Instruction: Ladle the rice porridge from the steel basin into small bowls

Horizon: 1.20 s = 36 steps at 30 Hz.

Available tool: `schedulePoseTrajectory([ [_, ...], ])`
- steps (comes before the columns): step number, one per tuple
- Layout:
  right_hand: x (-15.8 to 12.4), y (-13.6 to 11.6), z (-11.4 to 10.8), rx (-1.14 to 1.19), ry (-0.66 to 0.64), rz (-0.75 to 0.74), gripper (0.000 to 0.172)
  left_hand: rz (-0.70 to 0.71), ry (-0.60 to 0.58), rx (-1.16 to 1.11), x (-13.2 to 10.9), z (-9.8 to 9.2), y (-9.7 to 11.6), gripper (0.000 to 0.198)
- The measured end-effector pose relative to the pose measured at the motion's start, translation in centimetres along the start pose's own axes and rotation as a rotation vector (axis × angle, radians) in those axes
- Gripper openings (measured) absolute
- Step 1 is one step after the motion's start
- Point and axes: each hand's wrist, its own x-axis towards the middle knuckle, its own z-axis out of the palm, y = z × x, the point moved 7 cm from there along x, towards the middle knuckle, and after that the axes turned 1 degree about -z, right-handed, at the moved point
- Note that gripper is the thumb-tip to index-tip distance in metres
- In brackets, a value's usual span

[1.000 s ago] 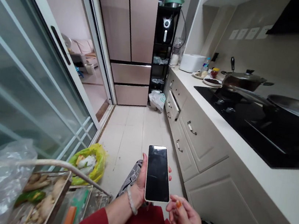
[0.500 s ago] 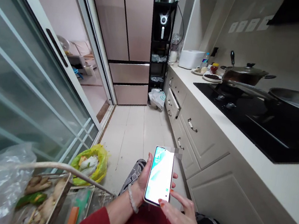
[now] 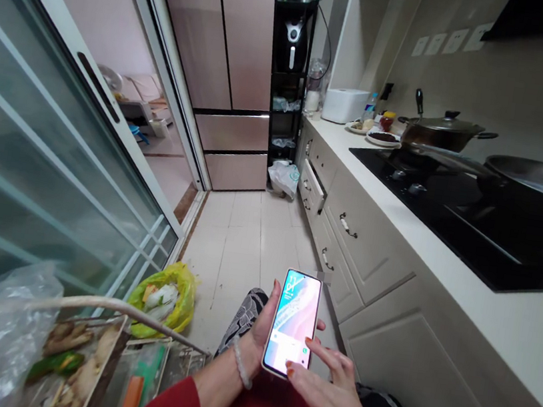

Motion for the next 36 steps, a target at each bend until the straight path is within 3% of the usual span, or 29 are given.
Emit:
schedulePoseTrajectory([
  [4,1.4,1.4,-1.1,-0.063,-0.012,0.094,0.062,0.012,-0.01,-0.006,0.1,-0.2,-0.3,0.088],
  [10,1.1,4.9,-4.6,-0.128,0.263,0.331,0.047,-0.021,-0.055,0.029,-0.2,0.0,-0.8,0.09],
  [16,-0.3,5.4,-6.3,-0.06,0.403,0.396,0.043,-0.033,-0.096,0.007,-0.3,0.3,-0.9,0.086],
  [27,-2.1,4.7,-6.9,-0.074,0.441,0.447,0.041,0.0,-0.119,-0.019,-0.2,0.1,0.1,0.088],
  [36,-3.3,4.8,-6.1,-0.045,0.411,0.475,0.043,0.022,-0.037,0.023,-0.2,0.1,0.9,0.101],
])
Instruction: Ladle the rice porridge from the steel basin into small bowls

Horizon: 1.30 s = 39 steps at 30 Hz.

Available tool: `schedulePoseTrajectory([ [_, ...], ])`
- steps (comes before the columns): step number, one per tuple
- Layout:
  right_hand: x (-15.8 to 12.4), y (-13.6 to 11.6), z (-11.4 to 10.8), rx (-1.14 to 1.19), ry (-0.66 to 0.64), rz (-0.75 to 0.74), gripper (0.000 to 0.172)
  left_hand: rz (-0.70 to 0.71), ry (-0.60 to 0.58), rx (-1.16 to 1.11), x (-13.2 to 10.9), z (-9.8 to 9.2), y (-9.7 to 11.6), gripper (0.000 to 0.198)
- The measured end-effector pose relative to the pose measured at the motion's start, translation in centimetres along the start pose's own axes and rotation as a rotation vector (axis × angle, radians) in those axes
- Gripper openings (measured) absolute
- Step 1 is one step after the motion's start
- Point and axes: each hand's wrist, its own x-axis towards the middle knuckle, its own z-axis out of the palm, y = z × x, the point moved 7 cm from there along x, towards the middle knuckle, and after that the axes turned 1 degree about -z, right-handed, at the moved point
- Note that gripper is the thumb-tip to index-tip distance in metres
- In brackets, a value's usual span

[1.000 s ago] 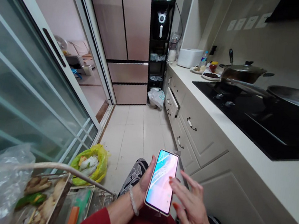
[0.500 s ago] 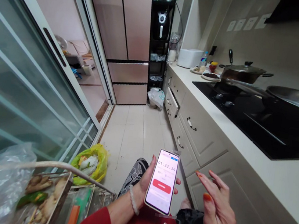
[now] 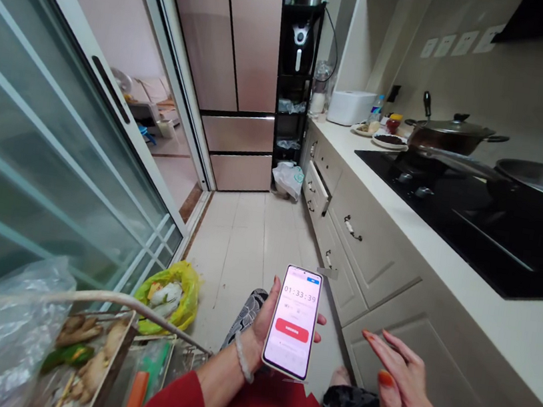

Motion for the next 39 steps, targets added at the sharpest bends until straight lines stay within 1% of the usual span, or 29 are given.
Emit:
schedulePoseTrajectory([
  [2,-0.3,0.1,0.3,0.011,-0.023,0.01,0.042,-0.013,0.022,0.024,-0.2,0.1,0.1,0.106],
  [6,-1.2,0.3,0.8,0.065,-0.041,0.036,0.04,0.006,0.048,0.021,-0.4,0.3,0.5,0.103],
  [9,-2.0,0.7,1.4,0.131,-0.053,0.108,0.036,0.024,0.06,0.019,-0.5,0.4,0.8,0.102],
  [11,-2.7,1.3,2.0,0.188,-0.083,0.213,0.033,0.039,0.07,0.021,-0.5,0.4,1.1,0.101],
  [13,-3.7,2.1,3.1,0.268,-0.147,0.384,0.031,0.055,0.084,0.022,-0.5,0.4,1.2,0.099],
  [16,-5.4,2.9,5.2,0.44,-0.287,0.66,0.036,0.076,0.103,0.021,-0.6,0.4,1.3,0.099],
  [18,-6.0,2.5,6.5,0.571,-0.359,0.776,0.04,0.088,0.101,0.017,-0.6,0.4,1.3,0.099],
  [21,-6.0,1.5,7.7,0.737,-0.366,0.896,0.042,0.103,0.085,0.01,-0.7,0.4,1.4,0.097],
  [26,-6.0,0.2,9.2,0.977,-0.293,1.078,0.047,0.136,0.108,0.017,-0.8,-0.2,1.6,0.101],
  [29,-6.6,0.4,10.2,1.064,-0.268,1.137,0.048,0.129,0.095,0.014,-0.7,-0.5,1.5,0.104],
  [32,-7.4,0.9,11.4,1.121,-0.31,1.136,0.054,0.121,0.062,0.006,-0.7,-0.2,1.4,0.103],
  [34,-7.7,1.2,12.0,1.139,-0.34,1.133,0.059,0.133,0.074,0.009,-0.8,0.0,1.5,0.1],
  [36,-7.8,1.1,12.3,1.148,-0.35,1.135,0.06,0.153,0.1,0.011,-0.9,0.1,1.6,0.098],
  [39,-7.4,0.5,12.1,1.166,-0.298,1.153,0.054,0.17,0.115,0.011,-0.9,0.0,1.7,0.099],
])
